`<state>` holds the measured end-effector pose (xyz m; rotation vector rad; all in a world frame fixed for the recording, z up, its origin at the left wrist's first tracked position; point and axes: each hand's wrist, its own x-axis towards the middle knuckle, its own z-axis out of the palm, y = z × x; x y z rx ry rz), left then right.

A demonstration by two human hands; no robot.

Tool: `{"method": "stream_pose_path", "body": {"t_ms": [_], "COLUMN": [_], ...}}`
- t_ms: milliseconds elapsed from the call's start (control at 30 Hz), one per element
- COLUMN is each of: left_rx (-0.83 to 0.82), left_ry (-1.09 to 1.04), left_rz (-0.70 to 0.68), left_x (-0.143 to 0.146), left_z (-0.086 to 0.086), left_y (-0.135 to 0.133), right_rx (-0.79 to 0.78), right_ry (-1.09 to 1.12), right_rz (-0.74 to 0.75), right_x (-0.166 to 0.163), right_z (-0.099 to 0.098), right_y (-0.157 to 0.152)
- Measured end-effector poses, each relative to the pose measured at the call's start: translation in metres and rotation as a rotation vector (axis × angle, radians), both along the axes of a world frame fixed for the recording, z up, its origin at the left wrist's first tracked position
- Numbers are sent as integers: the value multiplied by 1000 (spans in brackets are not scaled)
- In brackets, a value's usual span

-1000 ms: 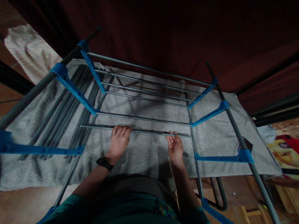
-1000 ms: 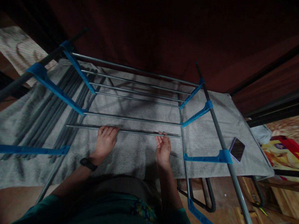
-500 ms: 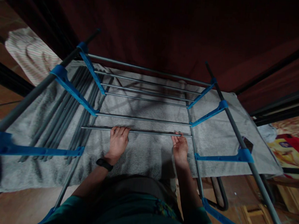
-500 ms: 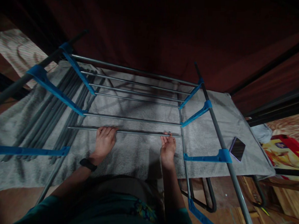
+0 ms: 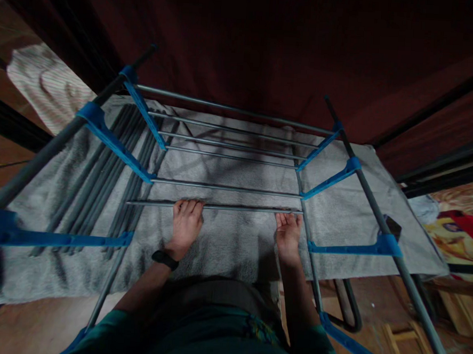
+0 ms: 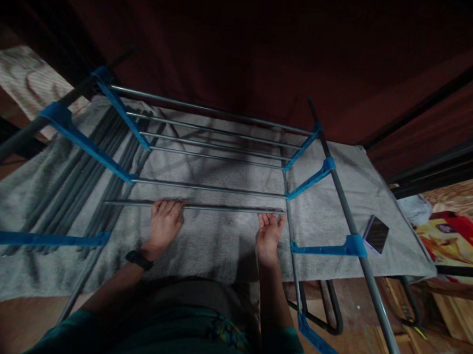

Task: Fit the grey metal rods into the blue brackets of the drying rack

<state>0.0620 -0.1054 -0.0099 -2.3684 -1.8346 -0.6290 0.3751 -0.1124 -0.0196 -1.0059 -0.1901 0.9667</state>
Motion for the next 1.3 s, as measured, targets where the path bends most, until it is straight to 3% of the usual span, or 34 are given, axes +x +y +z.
{"method": "stream_pose_path", "body": {"t_ms": [1300], "left_rx": [-1], "left_ry": [50], "left_rz": [2], "left_x": [2], "left_z": [-2], "left_y": [2], "right_rx": [1], "right_ry": [-16], "right_rz": [43], "right_x": [5], "right_z": [-11], "right_y": [0]}}
